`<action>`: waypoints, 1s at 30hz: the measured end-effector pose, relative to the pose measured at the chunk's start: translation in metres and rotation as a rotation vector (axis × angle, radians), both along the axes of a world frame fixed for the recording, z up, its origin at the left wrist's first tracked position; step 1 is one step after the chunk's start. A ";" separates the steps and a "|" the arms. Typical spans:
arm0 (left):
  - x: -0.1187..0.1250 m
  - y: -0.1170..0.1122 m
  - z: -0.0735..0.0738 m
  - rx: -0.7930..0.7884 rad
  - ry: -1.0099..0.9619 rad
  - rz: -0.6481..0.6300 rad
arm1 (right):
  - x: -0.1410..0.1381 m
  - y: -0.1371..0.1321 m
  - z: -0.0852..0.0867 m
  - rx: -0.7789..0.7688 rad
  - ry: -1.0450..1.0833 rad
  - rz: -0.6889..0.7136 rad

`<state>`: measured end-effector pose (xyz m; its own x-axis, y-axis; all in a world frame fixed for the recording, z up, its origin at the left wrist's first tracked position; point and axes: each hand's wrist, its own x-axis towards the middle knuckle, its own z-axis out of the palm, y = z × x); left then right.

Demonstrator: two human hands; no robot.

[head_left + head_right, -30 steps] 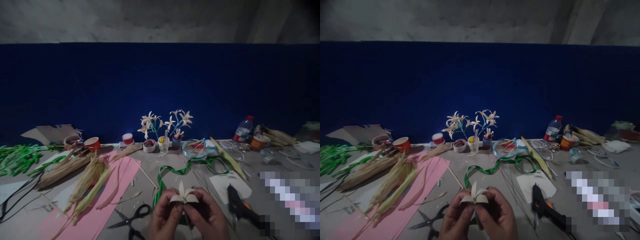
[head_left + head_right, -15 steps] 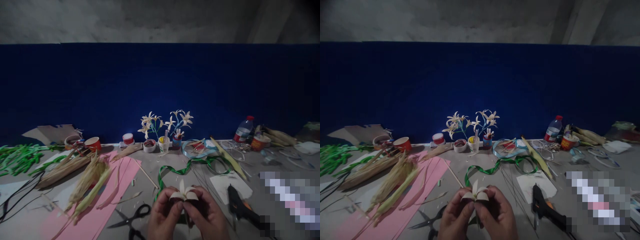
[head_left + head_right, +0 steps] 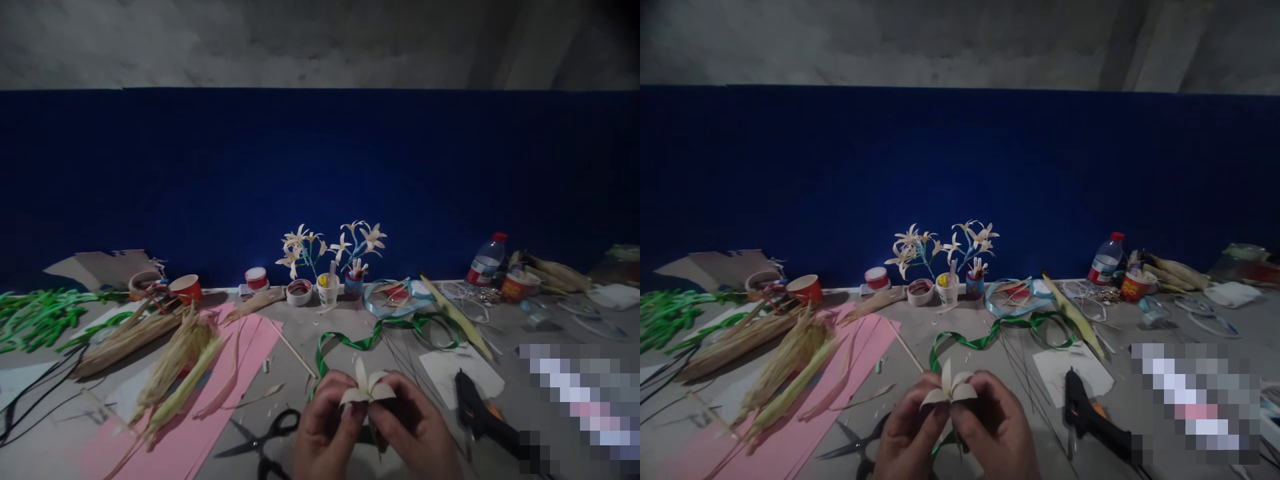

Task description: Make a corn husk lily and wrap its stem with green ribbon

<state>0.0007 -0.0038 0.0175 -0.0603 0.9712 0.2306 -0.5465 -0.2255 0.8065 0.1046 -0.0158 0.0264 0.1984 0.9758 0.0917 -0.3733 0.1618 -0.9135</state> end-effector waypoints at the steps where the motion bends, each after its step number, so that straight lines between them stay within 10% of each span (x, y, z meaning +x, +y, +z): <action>1: 0.000 0.000 0.000 0.018 0.016 0.024 | 0.000 0.000 0.000 -0.004 -0.007 0.006; 12: 0.003 0.001 -0.007 -0.003 -0.004 0.012 | 0.001 -0.001 -0.001 -0.039 -0.101 -0.059; 30: 0.002 -0.002 -0.002 -0.269 -0.167 -0.090 | 0.014 0.002 0.005 0.522 -0.865 -0.233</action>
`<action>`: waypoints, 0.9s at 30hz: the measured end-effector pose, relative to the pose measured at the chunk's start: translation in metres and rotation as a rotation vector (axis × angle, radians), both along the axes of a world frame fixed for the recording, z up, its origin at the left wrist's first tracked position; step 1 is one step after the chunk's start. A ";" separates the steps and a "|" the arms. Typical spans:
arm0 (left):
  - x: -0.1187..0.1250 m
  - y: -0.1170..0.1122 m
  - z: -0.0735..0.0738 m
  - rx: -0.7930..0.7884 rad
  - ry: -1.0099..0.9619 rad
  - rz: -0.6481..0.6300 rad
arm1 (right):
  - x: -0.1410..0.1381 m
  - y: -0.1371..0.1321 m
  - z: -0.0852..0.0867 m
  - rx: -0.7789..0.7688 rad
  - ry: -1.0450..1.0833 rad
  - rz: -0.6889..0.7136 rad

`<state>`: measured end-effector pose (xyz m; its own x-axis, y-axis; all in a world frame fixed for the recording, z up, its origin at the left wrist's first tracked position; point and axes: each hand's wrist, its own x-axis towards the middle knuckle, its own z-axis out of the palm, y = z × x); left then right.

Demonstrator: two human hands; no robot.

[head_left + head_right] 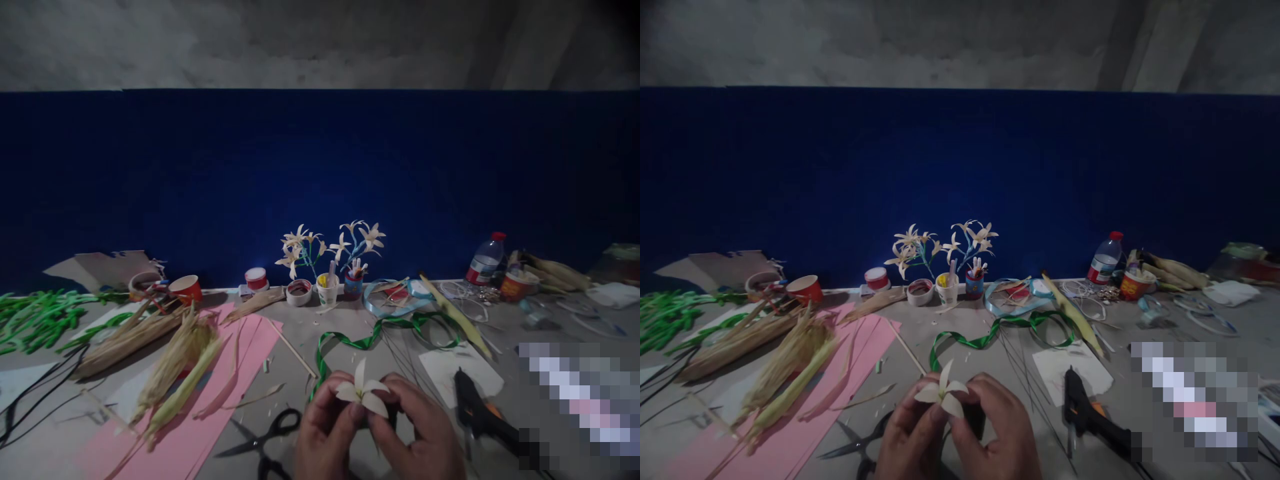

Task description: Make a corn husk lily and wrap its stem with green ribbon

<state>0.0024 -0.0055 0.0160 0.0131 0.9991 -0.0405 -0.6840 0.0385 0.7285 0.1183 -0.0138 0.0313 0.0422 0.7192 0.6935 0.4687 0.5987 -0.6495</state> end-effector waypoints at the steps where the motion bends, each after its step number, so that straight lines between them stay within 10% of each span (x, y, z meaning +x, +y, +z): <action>1: 0.000 0.000 0.001 -0.004 -0.003 0.004 | 0.001 0.000 0.001 -0.027 0.002 0.016; 27: 0.004 0.002 -0.014 -0.094 -0.123 -0.038 | 0.004 -0.009 0.015 0.098 -0.348 -0.027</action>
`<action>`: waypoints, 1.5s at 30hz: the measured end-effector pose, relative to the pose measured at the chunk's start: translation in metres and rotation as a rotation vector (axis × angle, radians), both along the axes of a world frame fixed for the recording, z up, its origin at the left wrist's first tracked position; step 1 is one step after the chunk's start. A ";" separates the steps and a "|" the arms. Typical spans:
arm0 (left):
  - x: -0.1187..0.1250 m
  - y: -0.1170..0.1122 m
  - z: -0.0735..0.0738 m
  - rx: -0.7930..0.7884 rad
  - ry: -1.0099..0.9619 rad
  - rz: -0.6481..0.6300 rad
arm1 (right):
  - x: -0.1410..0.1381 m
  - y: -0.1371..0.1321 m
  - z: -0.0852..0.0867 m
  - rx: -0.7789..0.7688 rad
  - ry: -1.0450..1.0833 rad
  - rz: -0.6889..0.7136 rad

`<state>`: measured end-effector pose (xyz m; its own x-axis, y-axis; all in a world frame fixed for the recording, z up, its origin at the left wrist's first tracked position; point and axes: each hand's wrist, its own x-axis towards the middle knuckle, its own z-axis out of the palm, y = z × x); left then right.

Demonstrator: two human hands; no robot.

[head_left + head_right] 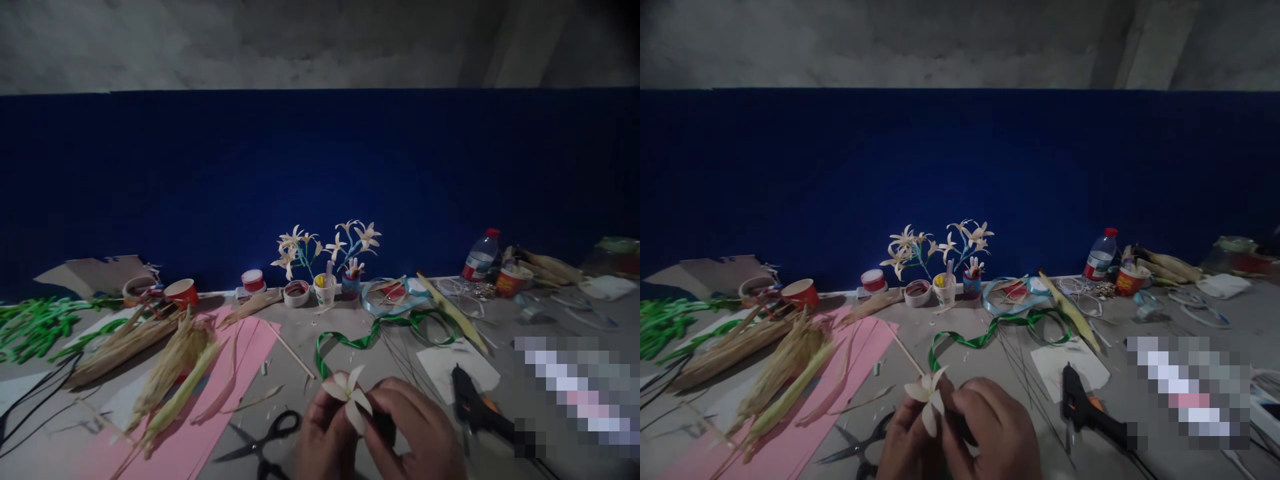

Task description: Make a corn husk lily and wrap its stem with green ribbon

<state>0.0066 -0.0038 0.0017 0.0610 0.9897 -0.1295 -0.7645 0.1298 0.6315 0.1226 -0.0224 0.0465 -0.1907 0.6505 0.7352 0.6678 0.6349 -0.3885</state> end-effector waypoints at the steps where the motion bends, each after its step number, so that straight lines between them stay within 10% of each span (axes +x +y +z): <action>1: 0.000 0.000 0.001 0.000 -0.018 -0.021 | 0.000 -0.001 0.000 -0.007 -0.001 0.006; 37: -0.014 0.003 0.011 0.198 0.018 -0.260 | -0.011 -0.003 -0.011 -0.136 0.223 0.110; 45: -0.019 0.005 0.010 0.219 0.025 -0.291 | -0.006 -0.002 -0.008 -0.795 0.757 0.291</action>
